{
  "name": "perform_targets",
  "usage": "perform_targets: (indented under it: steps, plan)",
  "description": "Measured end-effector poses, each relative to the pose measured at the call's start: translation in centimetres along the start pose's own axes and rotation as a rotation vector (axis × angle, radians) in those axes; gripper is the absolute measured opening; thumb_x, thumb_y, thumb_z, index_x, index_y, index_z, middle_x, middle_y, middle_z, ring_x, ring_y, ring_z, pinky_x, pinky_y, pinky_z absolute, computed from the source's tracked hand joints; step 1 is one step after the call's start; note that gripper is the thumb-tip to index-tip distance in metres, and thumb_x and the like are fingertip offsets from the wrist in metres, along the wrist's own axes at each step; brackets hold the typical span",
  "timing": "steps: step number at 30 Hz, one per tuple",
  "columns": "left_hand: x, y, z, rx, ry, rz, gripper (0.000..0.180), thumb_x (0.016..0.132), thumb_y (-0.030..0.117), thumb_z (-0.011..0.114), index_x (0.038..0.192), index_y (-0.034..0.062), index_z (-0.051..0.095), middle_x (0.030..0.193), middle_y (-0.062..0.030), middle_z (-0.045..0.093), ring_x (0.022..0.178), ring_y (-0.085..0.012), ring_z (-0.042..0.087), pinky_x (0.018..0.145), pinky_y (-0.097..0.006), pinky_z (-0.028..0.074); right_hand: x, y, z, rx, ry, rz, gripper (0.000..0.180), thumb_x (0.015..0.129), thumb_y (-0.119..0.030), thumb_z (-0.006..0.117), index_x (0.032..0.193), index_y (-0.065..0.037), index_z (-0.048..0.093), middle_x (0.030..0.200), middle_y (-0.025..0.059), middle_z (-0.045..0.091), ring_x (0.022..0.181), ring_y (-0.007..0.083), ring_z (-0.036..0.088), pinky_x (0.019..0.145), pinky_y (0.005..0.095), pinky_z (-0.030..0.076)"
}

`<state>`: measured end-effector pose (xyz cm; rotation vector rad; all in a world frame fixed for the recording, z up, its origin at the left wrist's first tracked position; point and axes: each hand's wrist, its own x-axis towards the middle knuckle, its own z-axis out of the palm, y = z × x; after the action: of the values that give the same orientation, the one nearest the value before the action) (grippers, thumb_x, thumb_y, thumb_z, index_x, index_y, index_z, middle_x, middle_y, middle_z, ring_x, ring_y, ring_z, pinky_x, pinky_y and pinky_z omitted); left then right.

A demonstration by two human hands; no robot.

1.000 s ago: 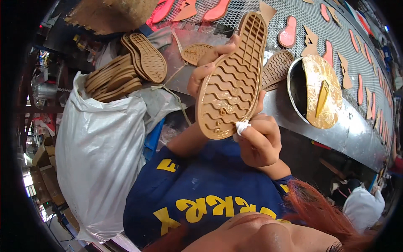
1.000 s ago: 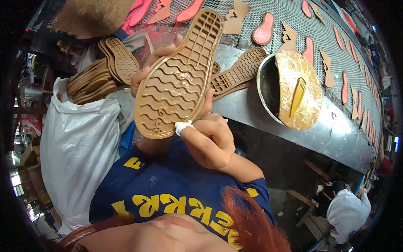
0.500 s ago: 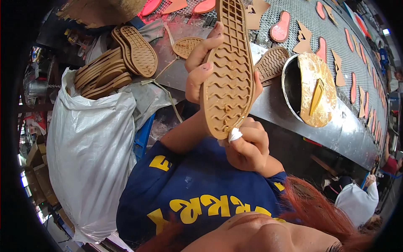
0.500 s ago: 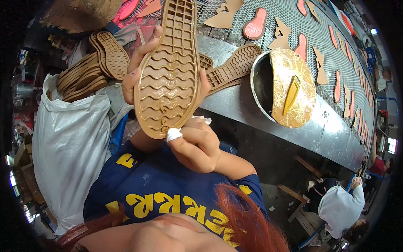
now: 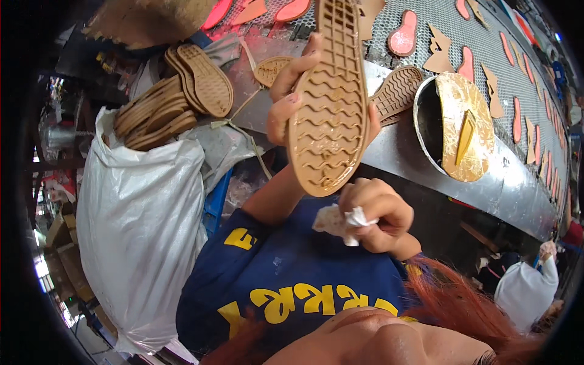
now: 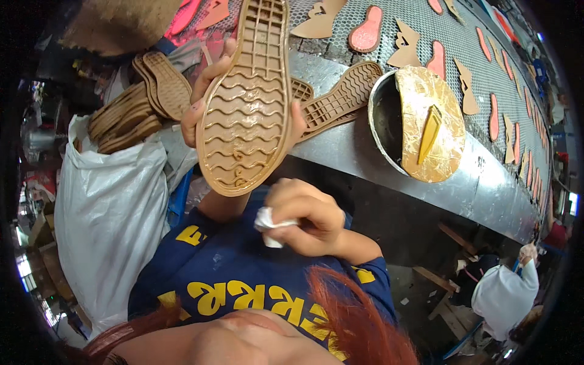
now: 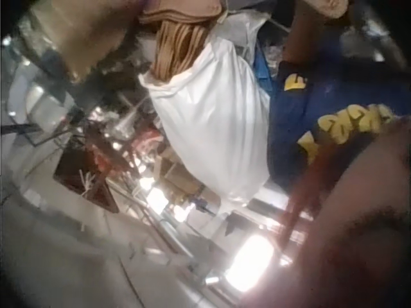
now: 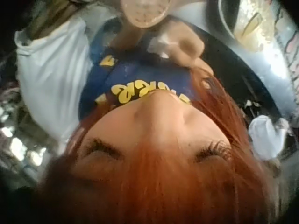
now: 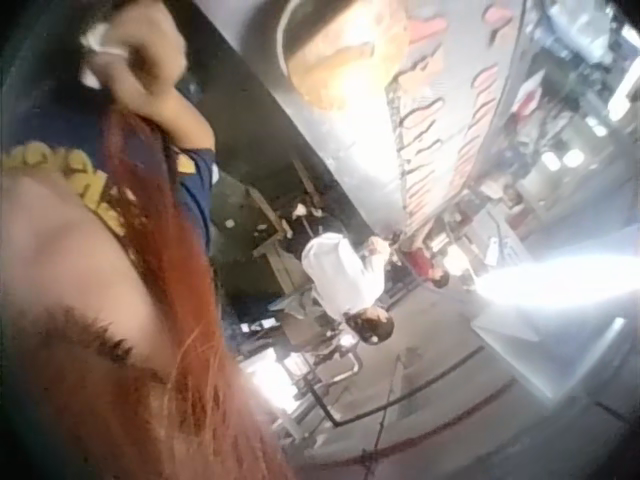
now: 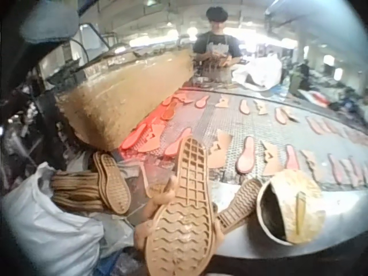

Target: The person applies a yellow substance to the textured bottom of brown shoe soles using a yellow plastic scraper. They repeatedly dip the scraper into a container of the substance and spread it across the sole surface, handling the soles one at a time from a nearby pile.

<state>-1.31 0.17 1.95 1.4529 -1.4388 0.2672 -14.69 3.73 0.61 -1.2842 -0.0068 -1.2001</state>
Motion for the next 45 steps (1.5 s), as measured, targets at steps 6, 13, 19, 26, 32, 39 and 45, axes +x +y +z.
perform_targets:
  steps: [6, 13, 19, 26, 32, 39, 45]
  plan:
    - [-0.5, -3.7, -1.4, -0.389, -0.034, -0.038, 0.077, 0.074, 0.014, 0.061, 0.138, 0.0130, 0.018, 0.143, -0.0144, 0.030, 0.134, -0.0257, 0.027, 0.110, -0.048, 0.018, -2.0, -8.1, -7.5, -1.266, 0.781, -0.503, 0.026, 0.082, -0.009, 0.067, 0.095, -0.003, 0.044, 0.076, 0.0096, 0.055, 0.065, 0.0187, 0.055, 0.053, 0.0296, 0.047]
    - [-2.0, -6.6, 0.4, -1.025, -0.027, -0.132, 0.088, 0.073, -0.009, 0.059, 0.141, 0.0148, 0.010, 0.144, -0.0222, 0.025, 0.134, -0.0341, 0.026, 0.110, -0.049, 0.022, -10.6, -15.0, -29.5, -2.287, 1.048, 0.045, 0.026, 0.088, -0.015, 0.059, 0.106, 0.004, 0.054, 0.103, 0.0212, 0.056, 0.097, 0.0322, 0.054, 0.087, 0.0396, 0.043]
    - [3.2, -6.7, 4.4, -0.870, -0.074, -0.153, 0.076, 0.077, -0.005, 0.065, 0.139, 0.0053, 0.022, 0.138, -0.0161, 0.039, 0.126, -0.0275, 0.039, 0.106, -0.043, 0.031, -14.5, -10.3, -27.4, -2.108, 1.105, 0.271, 0.023, 0.086, -0.011, 0.055, 0.104, 0.004, 0.056, 0.118, 0.0234, 0.050, 0.115, 0.0367, 0.046, 0.098, 0.0433, 0.036]
    - [16.8, -16.5, 12.5, -0.966, -0.420, -0.678, 0.056, 0.074, 0.003, 0.072, 0.124, -0.0010, 0.048, 0.107, -0.0098, 0.061, 0.096, -0.0204, 0.060, 0.082, -0.034, 0.052, -14.5, -6.7, -26.7, -1.944, 0.955, 0.276, 0.017, 0.082, -0.003, 0.054, 0.097, 0.003, 0.059, 0.117, 0.0216, 0.053, 0.115, 0.0346, 0.047, 0.099, 0.0422, 0.035]
    - [3.8, -10.5, 8.1, -0.581, -0.723, -0.316, 0.055, 0.076, 0.012, 0.070, 0.125, -0.0005, 0.047, 0.107, -0.0106, 0.062, 0.096, -0.0222, 0.059, 0.082, -0.033, 0.048, -12.3, -9.0, -21.4, -1.846, 1.092, -0.001, 0.022, 0.079, 0.000, 0.053, 0.100, 0.003, 0.060, 0.101, 0.0167, 0.061, 0.098, 0.0306, 0.058, 0.089, 0.0365, 0.044]
    - [-1.8, -13.5, 1.5, 0.486, -0.559, -0.139, 0.080, 0.077, 0.041, 0.067, 0.137, 0.0015, 0.032, 0.129, -0.0303, 0.041, 0.123, -0.0435, 0.035, 0.103, -0.052, 0.025, -5.9, -9.7, -21.7, -1.940, 0.840, 0.051, 0.023, 0.082, -0.006, 0.056, 0.102, 0.004, 0.060, 0.100, 0.0208, 0.061, 0.094, 0.0364, 0.056, 0.086, 0.0419, 0.042]
    - [-2.1, -16.9, 0.5, 0.694, -0.582, -0.324, 0.089, 0.072, 0.050, 0.069, 0.137, 0.0016, 0.031, 0.125, -0.0300, 0.045, 0.118, -0.0434, 0.041, 0.098, -0.051, 0.032, -1.1, -8.1, -19.3, -1.897, 0.691, 0.465, 0.040, 0.077, -0.027, 0.068, 0.104, 0.001, 0.057, 0.089, 0.0175, 0.060, 0.087, 0.0336, 0.056, 0.082, 0.0426, 0.042]
